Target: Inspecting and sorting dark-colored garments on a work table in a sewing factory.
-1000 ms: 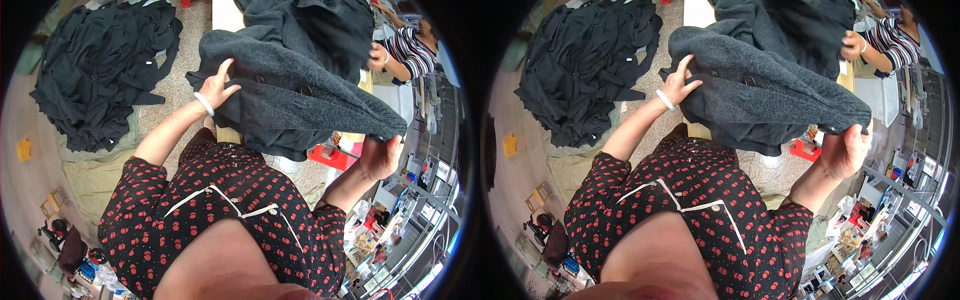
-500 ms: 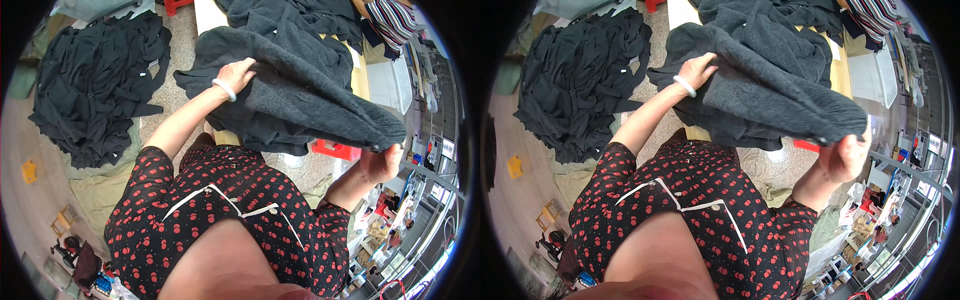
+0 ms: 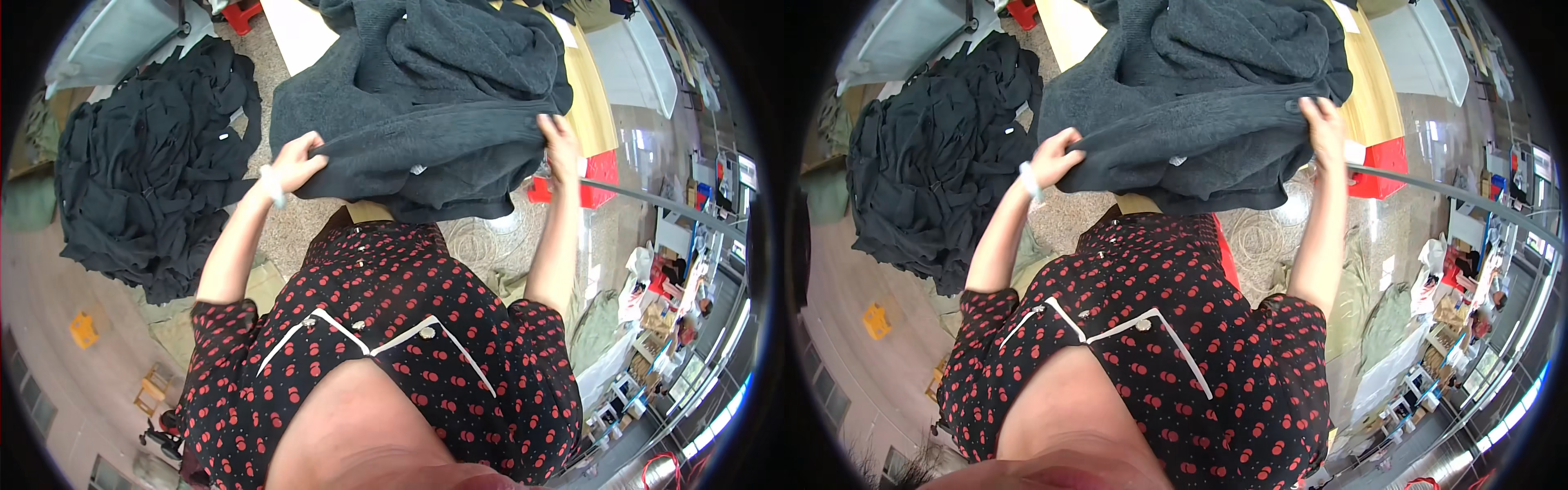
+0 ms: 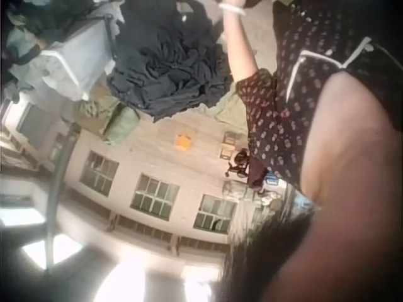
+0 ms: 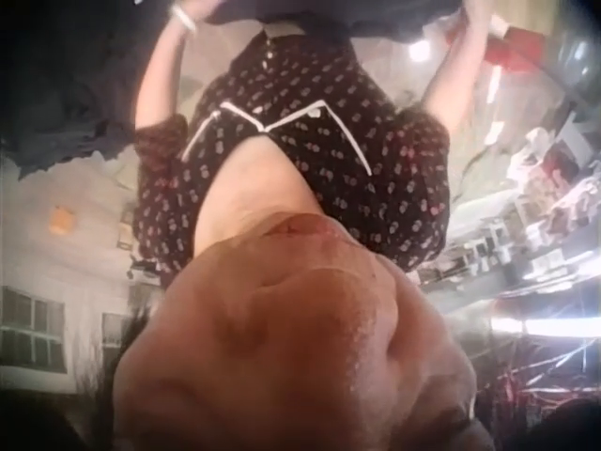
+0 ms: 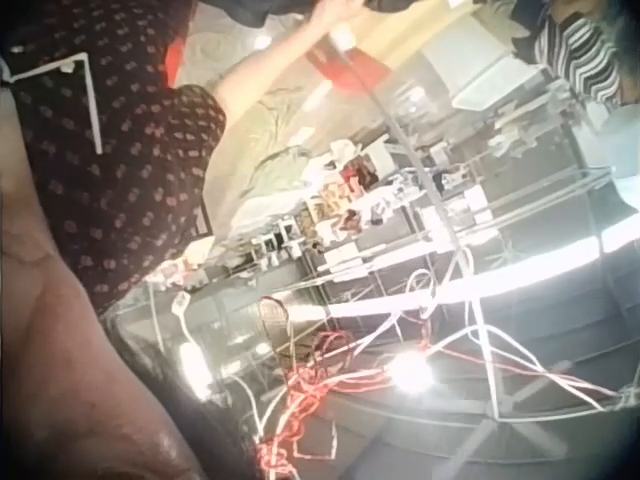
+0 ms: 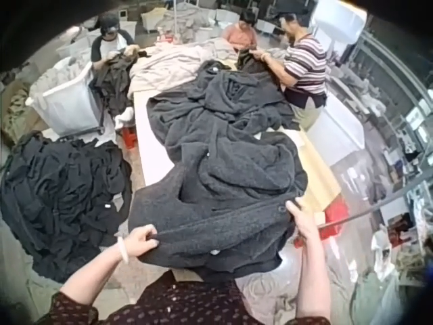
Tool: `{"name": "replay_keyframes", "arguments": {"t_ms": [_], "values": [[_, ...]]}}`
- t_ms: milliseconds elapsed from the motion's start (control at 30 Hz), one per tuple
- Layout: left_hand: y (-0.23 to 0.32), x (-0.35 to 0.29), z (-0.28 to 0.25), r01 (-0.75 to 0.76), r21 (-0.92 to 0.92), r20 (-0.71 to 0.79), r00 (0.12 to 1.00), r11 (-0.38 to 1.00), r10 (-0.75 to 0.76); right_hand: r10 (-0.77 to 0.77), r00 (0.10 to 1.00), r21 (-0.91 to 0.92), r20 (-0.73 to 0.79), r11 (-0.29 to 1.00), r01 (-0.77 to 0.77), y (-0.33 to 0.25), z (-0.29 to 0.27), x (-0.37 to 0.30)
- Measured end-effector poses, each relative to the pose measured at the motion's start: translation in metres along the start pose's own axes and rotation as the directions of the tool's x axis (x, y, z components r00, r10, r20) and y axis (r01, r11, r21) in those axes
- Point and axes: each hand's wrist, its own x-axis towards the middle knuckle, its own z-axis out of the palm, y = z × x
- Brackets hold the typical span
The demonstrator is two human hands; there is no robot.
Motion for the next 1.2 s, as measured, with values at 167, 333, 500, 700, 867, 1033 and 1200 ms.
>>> {"name": "replay_keyframes", "arguments": {"t_ms": [167,333,500,700,867,1033,1200], "values": [[-0.053,0.044,0.042,0.175,0.270,0.054,0.979,0.947,-0.196,-0.493,0.860,-0.564,-0.130,0.751,0.345,0.013,0.066,-0.017],[-0.043,0.066,0.041,-0.020,0.228,0.204,0.979,0.974,-0.028,-0.609,0.763,-0.366,0.215,0.675,0.641,-0.021,0.104,-0.040],[0.002,0.111,0.073,-0.134,0.026,0.184,0.975,0.991,0.127,-0.498,0.772,-0.470,0.395,0.612,0.636,-0.026,0.110,-0.045],[0.047,0.151,0.112,-0.083,0.004,0.228,0.970,0.997,0.080,-0.489,0.778,-0.510,0.394,0.588,0.628,-0.022,0.107,-0.055],[0.050,0.160,0.117,0.020,-0.036,0.262,0.965,0.999,-0.010,-0.422,0.784,-0.543,0.455,0.566,0.620,-0.015,0.107,-0.046],[0.050,0.163,0.116,0.054,-0.077,0.283,0.959,0.996,-0.031,-0.441,0.785,-0.492,0.435,0.614,0.617,-0.023,0.105,-0.046],[0.050,0.166,0.121,-0.235,0.082,0.295,0.934,0.968,0.202,-0.505,0.723,-0.400,0.471,0.609,0.685,-0.019,0.104,-0.042]]}}
